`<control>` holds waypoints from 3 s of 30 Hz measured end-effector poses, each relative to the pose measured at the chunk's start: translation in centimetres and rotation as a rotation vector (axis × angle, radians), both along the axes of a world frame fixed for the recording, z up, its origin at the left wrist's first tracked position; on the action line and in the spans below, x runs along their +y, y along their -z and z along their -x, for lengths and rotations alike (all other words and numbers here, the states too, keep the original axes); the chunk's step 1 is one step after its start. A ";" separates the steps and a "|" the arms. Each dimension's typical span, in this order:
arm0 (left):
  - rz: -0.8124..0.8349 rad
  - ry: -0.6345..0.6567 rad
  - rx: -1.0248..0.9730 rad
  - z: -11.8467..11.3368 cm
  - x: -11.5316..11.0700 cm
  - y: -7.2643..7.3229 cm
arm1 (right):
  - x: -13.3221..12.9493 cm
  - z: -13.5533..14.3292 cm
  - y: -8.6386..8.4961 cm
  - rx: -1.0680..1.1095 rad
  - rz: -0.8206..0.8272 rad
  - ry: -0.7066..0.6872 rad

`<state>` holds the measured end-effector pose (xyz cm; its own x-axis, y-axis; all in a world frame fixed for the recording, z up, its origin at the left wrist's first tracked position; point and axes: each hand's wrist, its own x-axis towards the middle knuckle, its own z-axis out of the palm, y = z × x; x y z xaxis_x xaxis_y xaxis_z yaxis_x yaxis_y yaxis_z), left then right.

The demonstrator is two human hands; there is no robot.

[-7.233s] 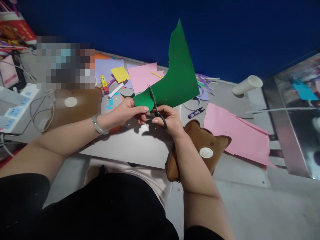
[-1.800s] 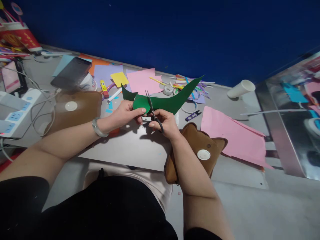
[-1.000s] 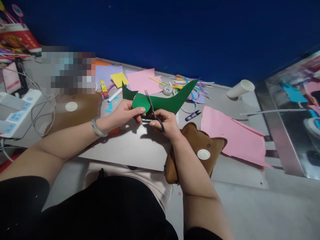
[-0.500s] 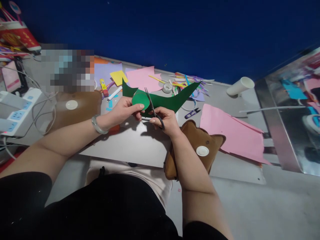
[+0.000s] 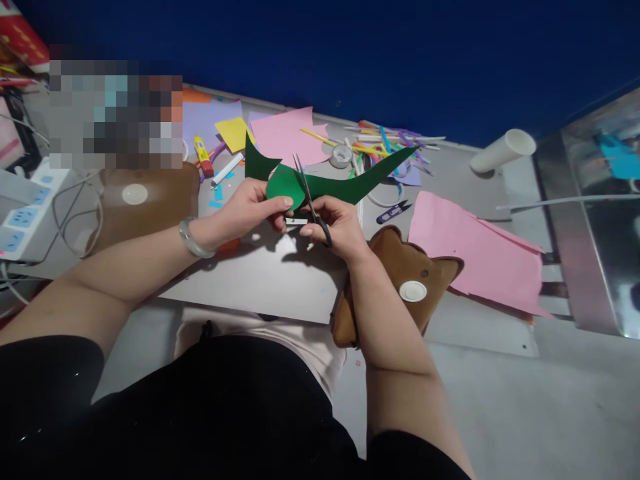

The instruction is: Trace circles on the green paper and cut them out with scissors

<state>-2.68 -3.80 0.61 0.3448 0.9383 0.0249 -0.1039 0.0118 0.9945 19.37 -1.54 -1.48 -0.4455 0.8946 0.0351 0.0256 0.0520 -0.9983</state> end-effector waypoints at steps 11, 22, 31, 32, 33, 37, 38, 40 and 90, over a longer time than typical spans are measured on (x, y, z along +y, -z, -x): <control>0.010 0.014 0.009 0.0 -0.3 -0.5 | 0.2 -0.4 0.1 -0.007 -0.027 -0.007; 0.070 0.014 0.003 -0.2 -0.2 -0.5 | 0.4 -1.0 0.1 -0.087 -0.072 0.005; 0.055 0.001 -0.005 -0.1 0.0 -0.3 | 0.3 -1.0 -0.4 -0.103 -0.064 0.015; 0.053 0.000 -0.004 -0.1 0.1 -0.2 | 0.2 -1.0 -0.5 -0.100 -0.050 0.018; 0.052 0.000 -0.004 0.0 0.1 -0.2 | 0.2 -0.9 -0.5 -0.097 -0.037 0.022; 0.059 0.002 0.012 0.1 0.1 -0.3 | -0.1 -0.7 -0.7 -0.084 -0.015 0.045; 0.060 0.001 0.019 0.1 0.1 -0.3 | -0.1 -0.6 -0.8 -0.081 -0.014 0.050; 0.057 -0.003 0.027 0.2 0.1 -0.5 | -0.1 -0.5 -0.9 -0.076 -0.010 0.055; -0.054 -0.002 0.028 0.2 0.3 0.3 | 0.0 -0.4 -0.3 -0.031 0.018 0.057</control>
